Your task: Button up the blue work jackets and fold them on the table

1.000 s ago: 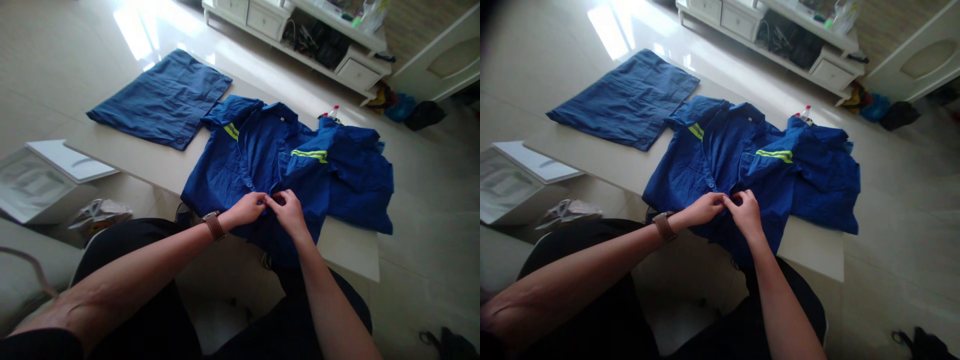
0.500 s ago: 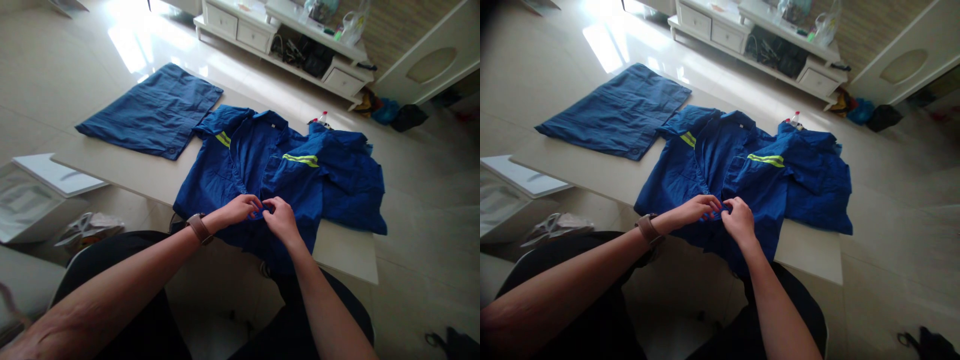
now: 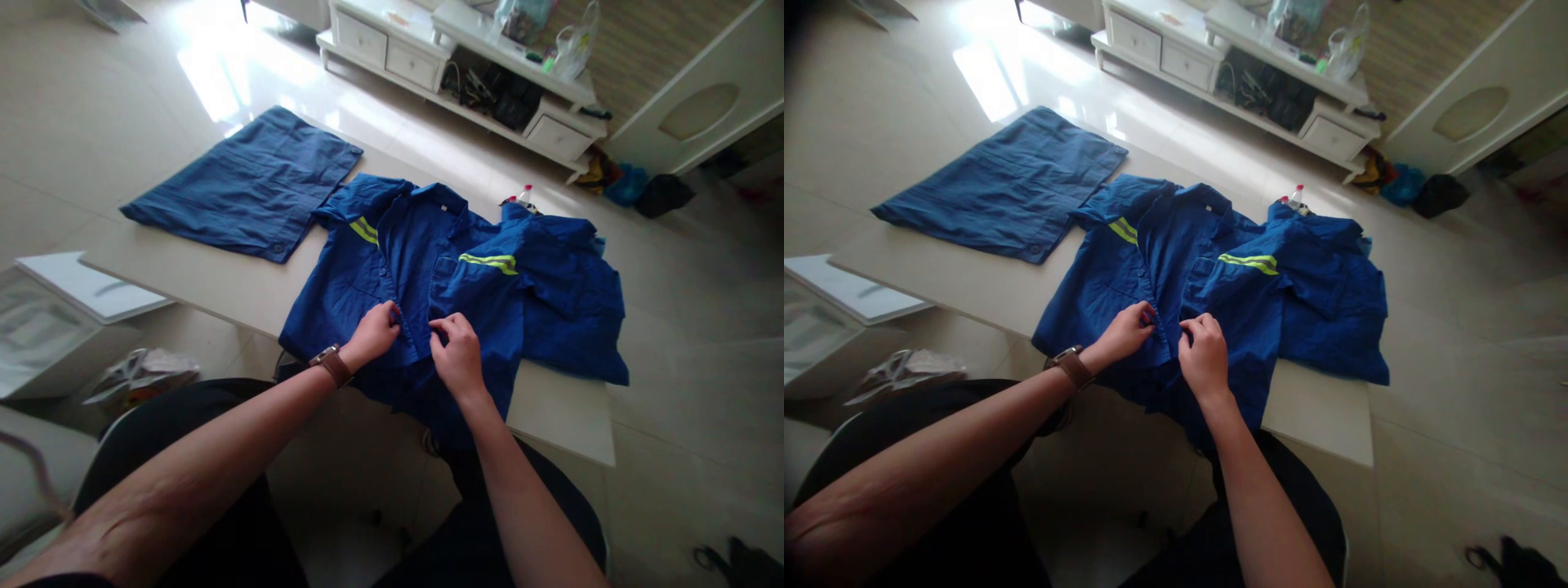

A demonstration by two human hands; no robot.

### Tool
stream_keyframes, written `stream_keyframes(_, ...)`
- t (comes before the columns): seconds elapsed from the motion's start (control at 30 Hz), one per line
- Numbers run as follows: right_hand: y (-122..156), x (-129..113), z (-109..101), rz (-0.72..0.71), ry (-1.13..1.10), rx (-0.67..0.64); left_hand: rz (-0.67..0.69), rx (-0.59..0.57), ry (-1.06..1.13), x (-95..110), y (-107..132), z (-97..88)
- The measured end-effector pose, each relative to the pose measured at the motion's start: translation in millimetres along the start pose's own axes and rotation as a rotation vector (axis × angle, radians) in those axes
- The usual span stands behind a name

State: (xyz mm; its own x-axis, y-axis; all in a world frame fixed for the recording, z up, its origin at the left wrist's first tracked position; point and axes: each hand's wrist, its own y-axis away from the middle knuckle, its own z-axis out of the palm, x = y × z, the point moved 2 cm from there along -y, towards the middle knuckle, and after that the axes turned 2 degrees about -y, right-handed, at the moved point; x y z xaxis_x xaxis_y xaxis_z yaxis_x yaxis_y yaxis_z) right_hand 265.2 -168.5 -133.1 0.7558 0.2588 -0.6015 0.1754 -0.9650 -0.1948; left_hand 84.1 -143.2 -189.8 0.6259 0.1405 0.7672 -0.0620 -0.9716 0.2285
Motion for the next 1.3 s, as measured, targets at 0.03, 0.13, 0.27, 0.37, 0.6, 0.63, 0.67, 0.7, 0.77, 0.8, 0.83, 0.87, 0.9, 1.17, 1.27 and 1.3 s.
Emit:
stream_keyframes(0.03, 0.6, 1.2, 0.8, 0.012, -0.005, -0.02, 0.01, 0.006, 0.017, -0.1, 0.3, 0.8)
stream_keyframes(0.13, 1.4, 7.9, 2.6, 0.088, 0.002, -0.05, 0.029, 0.043, 0.071, 2.3, 0.6, 0.8)
stream_keyframes(0.27, -0.7, 14.7, 4.7, 0.215, -0.187, -0.089, 0.085, 0.069, 0.157, 13.1, 2.3, -3.5)
stream_keyframes(0.37, -2.5, 13.6, 4.9, 0.28, -0.406, -0.09, 0.111, 0.096, 0.191, 22.5, 6.0, -8.9)
stream_keyframes(0.6, -3.8, 7.3, 7.6, 0.325, -0.576, -0.091, 0.159, 0.134, 0.087, 35.7, 14.3, -15.6)
stream_keyframes(0.63, -4.8, 7.2, 9.1, 0.351, -0.607, -0.108, 0.165, 0.129, 0.077, 36.9, 14.2, -15.6)
stream_keyframes(0.67, -6.1, 7.2, 10.3, 0.378, -0.641, -0.117, 0.174, 0.127, 0.07, 38.0, 13.8, -15.7)
stream_keyframes(0.7, -7.6, 7.0, 11.3, 0.402, -0.675, -0.116, 0.184, 0.126, 0.067, 39.0, 13.3, -16.0)
stream_keyframes(0.77, -10.6, 6.5, 12.4, 0.436, -0.736, -0.092, 0.201, 0.125, 0.071, 41.1, 12.1, -17.6)
stream_keyframes(0.8, -11.9, 6.2, 12.8, 0.45, -0.765, -0.077, 0.202, 0.123, 0.078, 42.0, 11.7, -18.9)
stream_keyframes(0.83, -12.9, 5.9, 13.0, 0.463, -0.795, -0.063, 0.194, 0.121, 0.091, 43.0, 11.4, -20.6)
stream_keyframes(0.87, -13.7, 5.7, 13.4, 0.475, -0.823, -0.053, 0.18, 0.118, 0.109, 43.9, 11.4, -22.5)
stream_keyframes(0.9, -14.2, 5.5, 13.8, 0.484, -0.848, -0.046, 0.165, 0.115, 0.131, 44.9, 11.6, -24.7)
stream_keyframes(1.17, -14.3, 7.4, 19.4, 0.436, -0.826, -0.099, 0.124, 0.1, 0.225, 51.7, 19.1, -41.5)
stream_keyframes(1.27, -14.3, 13.7, 19.4, 0.441, -0.7, -0.091, 0.131, 0.11, 0.211, 52.5, 20.6, -45.9)
stream_keyframes(1.3, -14.4, 16.6, 19.0, 0.45, -0.651, -0.095, 0.132, 0.109, 0.206, 52.4, 20.6, -46.8)
